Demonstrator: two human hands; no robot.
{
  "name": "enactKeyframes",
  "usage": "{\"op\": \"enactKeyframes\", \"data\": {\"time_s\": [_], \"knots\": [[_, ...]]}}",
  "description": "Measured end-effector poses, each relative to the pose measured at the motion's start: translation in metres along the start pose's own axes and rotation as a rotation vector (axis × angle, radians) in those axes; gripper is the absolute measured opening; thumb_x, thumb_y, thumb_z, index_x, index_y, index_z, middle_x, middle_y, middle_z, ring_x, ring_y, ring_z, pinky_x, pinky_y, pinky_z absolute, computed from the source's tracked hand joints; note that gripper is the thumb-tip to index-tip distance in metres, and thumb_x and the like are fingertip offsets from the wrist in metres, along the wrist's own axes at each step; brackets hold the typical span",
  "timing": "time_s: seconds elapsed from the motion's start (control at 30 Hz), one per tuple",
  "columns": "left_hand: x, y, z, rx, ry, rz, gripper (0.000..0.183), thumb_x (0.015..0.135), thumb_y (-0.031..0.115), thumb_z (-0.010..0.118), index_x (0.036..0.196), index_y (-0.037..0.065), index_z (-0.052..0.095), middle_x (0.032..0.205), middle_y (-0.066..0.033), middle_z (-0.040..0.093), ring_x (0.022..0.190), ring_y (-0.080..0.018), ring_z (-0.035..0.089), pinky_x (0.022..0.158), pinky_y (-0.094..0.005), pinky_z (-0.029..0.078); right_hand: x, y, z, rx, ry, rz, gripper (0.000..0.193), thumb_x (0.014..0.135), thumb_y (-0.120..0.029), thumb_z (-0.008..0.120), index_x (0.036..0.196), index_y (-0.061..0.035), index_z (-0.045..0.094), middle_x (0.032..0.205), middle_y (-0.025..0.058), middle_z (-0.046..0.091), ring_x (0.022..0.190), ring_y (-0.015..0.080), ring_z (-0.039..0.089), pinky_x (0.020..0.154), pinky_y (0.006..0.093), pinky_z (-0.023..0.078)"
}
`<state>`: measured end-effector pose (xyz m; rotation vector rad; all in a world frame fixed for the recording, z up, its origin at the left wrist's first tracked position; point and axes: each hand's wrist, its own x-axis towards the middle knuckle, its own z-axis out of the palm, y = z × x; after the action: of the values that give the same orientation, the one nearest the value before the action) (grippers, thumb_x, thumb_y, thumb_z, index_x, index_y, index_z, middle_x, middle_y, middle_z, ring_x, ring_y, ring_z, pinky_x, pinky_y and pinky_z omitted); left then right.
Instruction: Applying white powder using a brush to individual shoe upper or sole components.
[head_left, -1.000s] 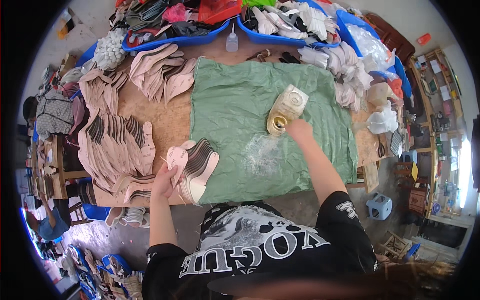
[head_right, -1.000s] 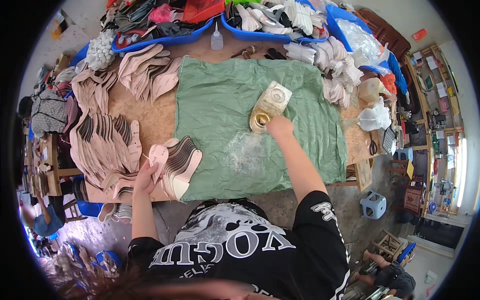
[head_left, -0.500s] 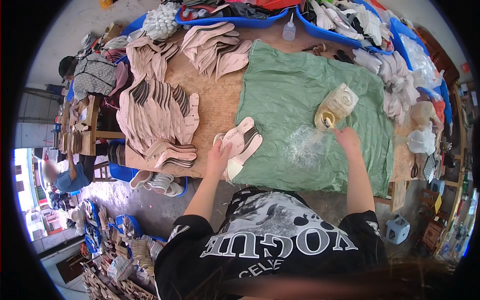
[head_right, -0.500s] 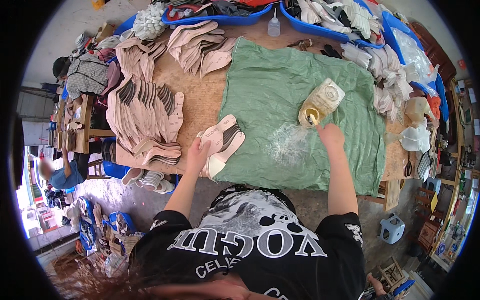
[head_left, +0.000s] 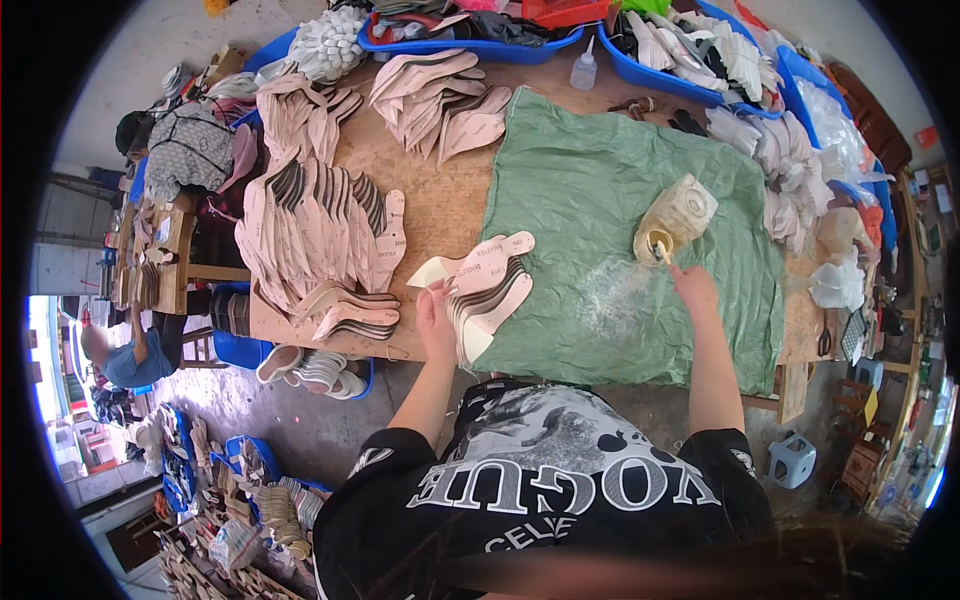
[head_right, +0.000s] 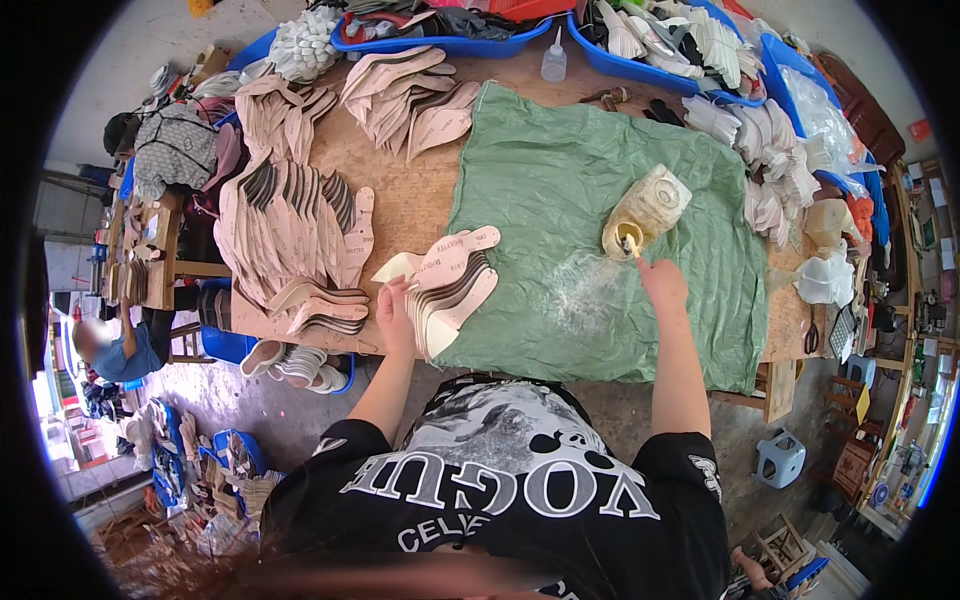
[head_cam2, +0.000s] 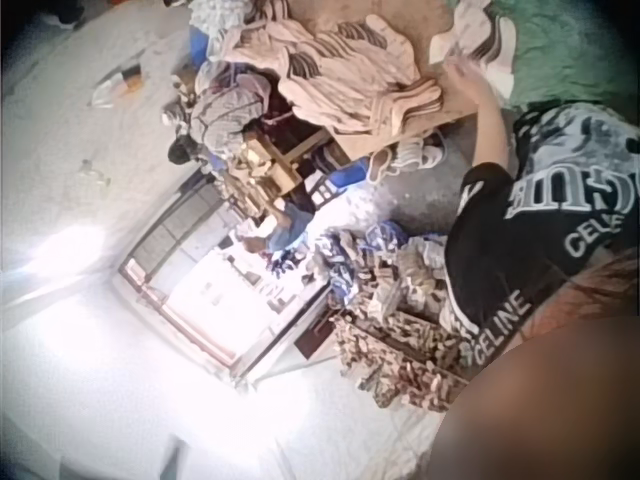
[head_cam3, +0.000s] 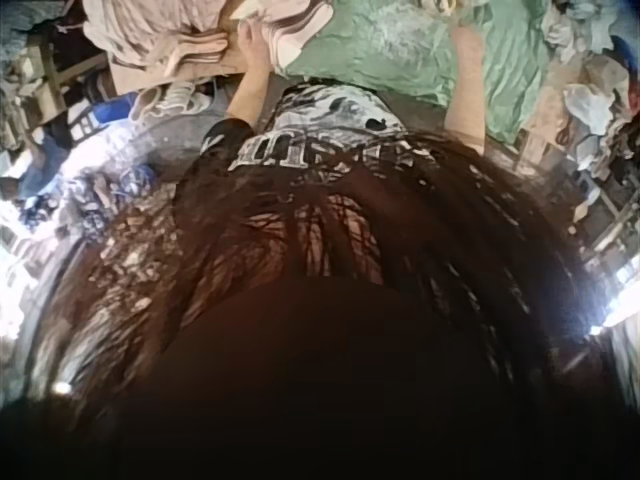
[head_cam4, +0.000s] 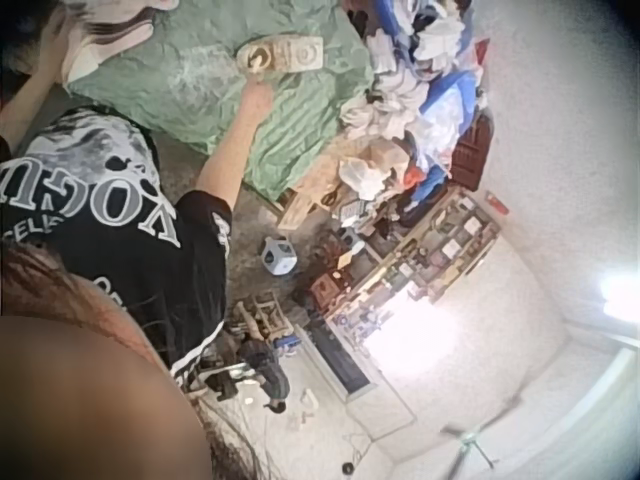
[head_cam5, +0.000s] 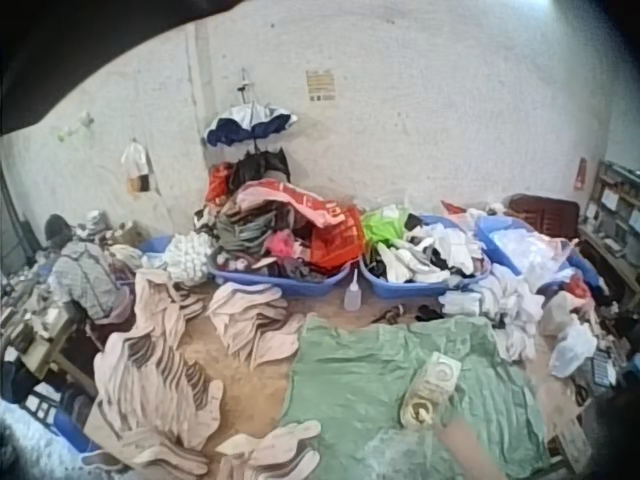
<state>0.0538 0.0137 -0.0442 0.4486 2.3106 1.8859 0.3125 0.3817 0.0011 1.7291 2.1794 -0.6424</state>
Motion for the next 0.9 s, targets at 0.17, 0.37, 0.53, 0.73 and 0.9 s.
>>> {"op": "enactKeyframes", "data": {"time_s": [0.17,0.37,0.53,0.73,0.9], "knots": [[-0.025,0.007,-0.102,0.174,-0.494,-0.398,0.029,0.095,0.022,0.048,0.082,0.001,0.062,0.075,-0.0047,0.062,0.068,-0.0121,0.058,0.067,-0.0270,0.047,0.009,0.016,0.009,0.002,0.095,-0.033,0.052,0.083,-0.052,0.051,0.061,-0.0059,0.066,0.067,0.0136,0.064,0.068,0.0309,0.063,0.065,0.0414,0.047],[-0.060,0.008,-0.197,1.596,-1.575,-0.761,0.055,0.063,0.033,0.078,0.108,0.005,0.064,0.114,-0.0152,0.061,0.106,-0.0297,0.058,0.091,-0.0427,0.045,0.010,0.015,0.006,-0.021,0.112,-0.028,0.051,0.083,-0.050,0.052,0.063,-0.0055,0.066,0.069,0.0140,0.065,0.071,0.0315,0.063,0.067,0.0411,0.047],[0.009,0.034,-0.097,1.064,-0.530,0.010,0.039,0.076,0.027,0.065,0.105,0.003,0.056,0.108,-0.0198,0.055,0.104,-0.0367,0.050,0.087,-0.0486,0.040,0.001,0.000,-0.004,-0.055,0.126,-0.031,0.050,0.082,-0.050,0.053,0.069,-0.0049,0.068,0.073,0.0150,0.066,0.074,0.0324,0.064,0.068,0.0423,0.048],[0.142,0.052,0.029,1.197,-0.233,0.481,0.042,0.075,0.029,0.067,0.106,0.001,0.059,0.105,-0.0170,0.057,0.103,-0.0331,0.051,0.088,-0.0461,0.040,0.002,-0.012,-0.007,-0.159,0.127,-0.018,0.047,0.082,-0.048,0.055,0.086,-0.0034,0.068,0.091,0.0161,0.067,0.087,0.0335,0.063,0.073,0.0438,0.049],[0.230,-0.008,0.052,1.335,-0.736,-0.176,0.050,0.072,0.031,0.074,0.107,-0.002,0.060,0.106,-0.0198,0.062,0.102,-0.0319,0.059,0.084,-0.0472,0.047,-0.011,-0.028,-0.027,-0.176,0.020,0.023,0.048,0.082,-0.048,0.055,0.092,-0.0032,0.067,0.097,0.0157,0.066,0.091,0.0324,0.063,0.076,0.0431,0.050]]}}
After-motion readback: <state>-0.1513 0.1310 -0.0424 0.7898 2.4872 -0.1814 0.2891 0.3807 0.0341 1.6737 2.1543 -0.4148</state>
